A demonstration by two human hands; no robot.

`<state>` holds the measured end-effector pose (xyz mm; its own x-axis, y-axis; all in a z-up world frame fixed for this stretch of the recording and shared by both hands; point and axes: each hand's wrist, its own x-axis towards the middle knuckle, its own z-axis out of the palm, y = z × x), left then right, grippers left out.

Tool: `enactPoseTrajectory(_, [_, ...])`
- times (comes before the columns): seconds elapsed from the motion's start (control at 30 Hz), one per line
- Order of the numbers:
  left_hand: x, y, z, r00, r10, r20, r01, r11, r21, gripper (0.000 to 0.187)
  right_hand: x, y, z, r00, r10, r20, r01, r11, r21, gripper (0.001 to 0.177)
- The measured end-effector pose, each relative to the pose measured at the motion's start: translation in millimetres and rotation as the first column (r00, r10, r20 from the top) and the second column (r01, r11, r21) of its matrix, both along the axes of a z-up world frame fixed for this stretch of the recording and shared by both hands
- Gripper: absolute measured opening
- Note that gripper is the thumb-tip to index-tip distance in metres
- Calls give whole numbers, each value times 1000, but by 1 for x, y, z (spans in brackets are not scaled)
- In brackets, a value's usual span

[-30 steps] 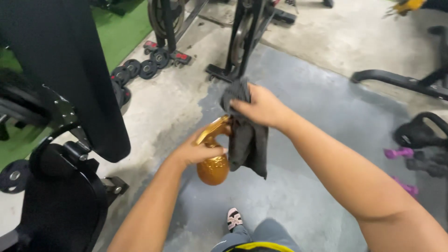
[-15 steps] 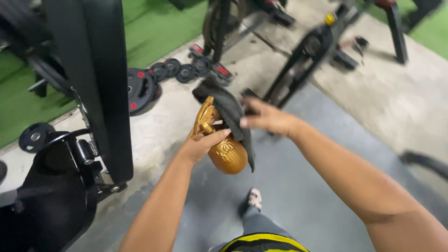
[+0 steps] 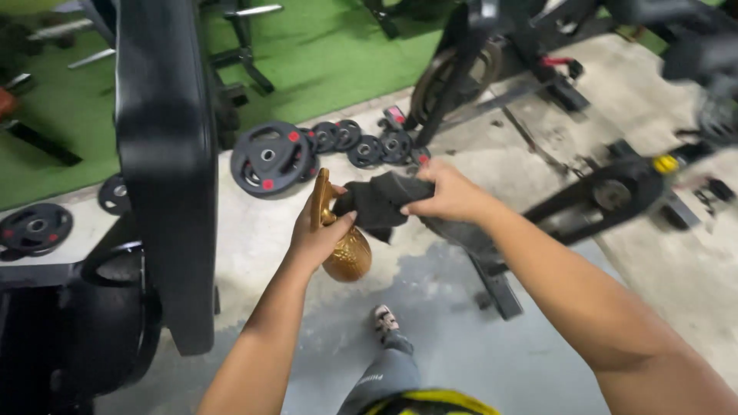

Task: Clean the weight plates and equipment bar using a spray bottle and cloth.

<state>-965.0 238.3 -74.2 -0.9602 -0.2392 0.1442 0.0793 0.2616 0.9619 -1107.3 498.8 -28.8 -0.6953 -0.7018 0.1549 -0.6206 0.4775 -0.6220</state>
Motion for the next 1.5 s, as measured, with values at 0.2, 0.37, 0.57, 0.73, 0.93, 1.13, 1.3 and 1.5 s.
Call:
enactPoseTrajectory(0.2, [-88, -48, 6, 969, 173, -176, -211, 952, -221, 52, -81, -64, 50, 895, 347, 282, -156, 834, -529, 32])
enactPoseTrajectory(0.37, [-135, -68, 11, 937, 334, -104, -345, 932, -108, 55, -169, -116, 18, 605, 363, 709, 274, 741, -613, 31])
enactPoseTrajectory(0.57, [-200, -103, -1, 876, 479, -57, -482, 863, -153, 48, -266, -209, 20, 422, 650, 632, 374, 510, -775, 40])
enactPoseTrajectory(0.73, [-262, -138, 11, 855, 515, -50, -514, 834, -202, 55, -364, -295, 2, 392, 726, 565, 322, 467, -824, 59])
enactPoseTrajectory(0.93, [-362, -198, -4, 829, 540, -147, -553, 829, -76, 51, -487, -392, -2, 403, 677, 616, 128, 625, -770, 70])
enactPoseTrajectory(1.13, [-414, -245, 23, 708, 693, -136, -706, 700, -106, 47, -573, -476, -11, 260, 660, 705, 114, 704, -701, 57])
enactPoseTrajectory(1.3, [-438, -291, 21, 571, 798, -191, -820, 549, -160, 53, -602, -558, -29, -118, 627, 770, 172, 777, -606, 49])
enactPoseTrajectory(1.5, [-460, -340, -4, 456, 852, -258, -888, 414, -203, 55, -609, -621, -33, 89, 632, 770, 155, 754, -638, 52])
